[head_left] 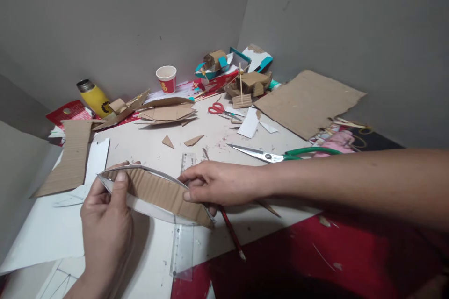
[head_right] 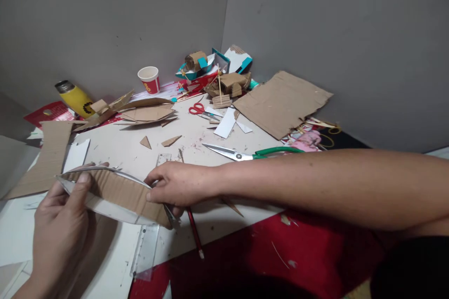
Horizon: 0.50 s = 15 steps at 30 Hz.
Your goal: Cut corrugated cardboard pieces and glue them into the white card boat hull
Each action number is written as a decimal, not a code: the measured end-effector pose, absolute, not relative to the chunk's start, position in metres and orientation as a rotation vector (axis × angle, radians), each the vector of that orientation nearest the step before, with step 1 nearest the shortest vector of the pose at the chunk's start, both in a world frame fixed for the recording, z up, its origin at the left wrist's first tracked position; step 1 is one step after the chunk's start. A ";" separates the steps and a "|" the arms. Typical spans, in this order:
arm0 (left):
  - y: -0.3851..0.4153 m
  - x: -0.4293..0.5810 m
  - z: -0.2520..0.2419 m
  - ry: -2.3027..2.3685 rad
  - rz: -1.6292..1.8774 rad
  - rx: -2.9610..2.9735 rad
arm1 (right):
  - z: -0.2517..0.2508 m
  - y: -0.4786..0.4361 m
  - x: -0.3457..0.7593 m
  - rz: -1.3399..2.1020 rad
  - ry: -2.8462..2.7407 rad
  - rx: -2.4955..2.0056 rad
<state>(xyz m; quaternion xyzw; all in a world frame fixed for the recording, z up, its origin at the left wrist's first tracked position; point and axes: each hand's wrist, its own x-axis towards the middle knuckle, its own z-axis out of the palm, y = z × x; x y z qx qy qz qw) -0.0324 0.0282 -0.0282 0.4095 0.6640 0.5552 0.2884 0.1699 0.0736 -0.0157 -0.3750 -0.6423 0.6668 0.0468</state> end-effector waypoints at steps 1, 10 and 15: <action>0.028 -0.032 -0.029 1.783 1.461 1.107 | -0.018 0.074 0.170 2.104 -1.914 -1.133; 0.023 -0.025 -0.031 1.884 1.387 1.102 | -0.032 0.073 0.163 1.526 -2.234 -1.203; 0.021 -0.022 -0.023 1.843 1.410 1.086 | -0.030 0.075 0.161 1.597 -2.212 -1.208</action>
